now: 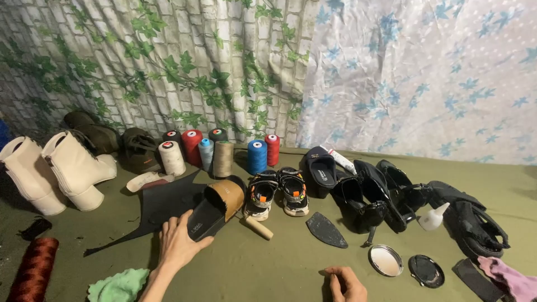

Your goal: Hand-stitching a leather strap onto a sandal using a stitching awl and thread.

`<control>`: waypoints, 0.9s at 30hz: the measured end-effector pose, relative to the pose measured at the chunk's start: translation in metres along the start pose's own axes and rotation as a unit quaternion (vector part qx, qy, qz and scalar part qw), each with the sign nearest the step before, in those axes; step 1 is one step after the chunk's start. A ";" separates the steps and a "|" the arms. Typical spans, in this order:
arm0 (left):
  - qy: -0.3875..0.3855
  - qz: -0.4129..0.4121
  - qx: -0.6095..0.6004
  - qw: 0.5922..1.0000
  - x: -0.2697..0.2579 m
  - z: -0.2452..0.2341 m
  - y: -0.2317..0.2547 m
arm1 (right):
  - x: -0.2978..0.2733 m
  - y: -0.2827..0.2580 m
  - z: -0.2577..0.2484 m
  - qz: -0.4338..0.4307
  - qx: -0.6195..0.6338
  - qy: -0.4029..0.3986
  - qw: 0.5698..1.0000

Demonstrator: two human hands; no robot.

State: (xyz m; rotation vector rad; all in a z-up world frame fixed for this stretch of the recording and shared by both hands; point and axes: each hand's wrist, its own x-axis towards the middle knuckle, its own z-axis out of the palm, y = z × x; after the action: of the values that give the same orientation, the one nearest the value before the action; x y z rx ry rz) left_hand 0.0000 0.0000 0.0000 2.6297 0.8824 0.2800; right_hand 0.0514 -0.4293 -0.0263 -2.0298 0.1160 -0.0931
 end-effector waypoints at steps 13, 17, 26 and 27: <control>0.068 0.007 -0.264 0.962 -0.099 -0.091 0.021 | -0.001 -0.069 -0.027 -0.072 0.127 -0.058 0.988; -0.054 -0.005 -0.337 0.940 -0.129 -0.110 0.051 | -0.022 -0.129 -0.065 -0.011 0.202 -0.204 0.958; -0.259 -0.009 -0.327 0.909 -0.148 -0.058 0.106 | -0.057 -0.137 -0.138 0.089 0.017 -0.375 0.922; -0.253 0.004 -0.335 0.908 -0.148 -0.049 0.110 | -0.055 -0.127 -0.140 0.069 0.025 -0.390 0.918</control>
State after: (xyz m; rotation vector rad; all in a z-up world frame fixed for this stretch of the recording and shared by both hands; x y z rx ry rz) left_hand -0.0706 -0.1595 0.0768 1.9173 0.4778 -0.0949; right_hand -0.0138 -0.4904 0.1485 -1.8604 -0.2463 0.7910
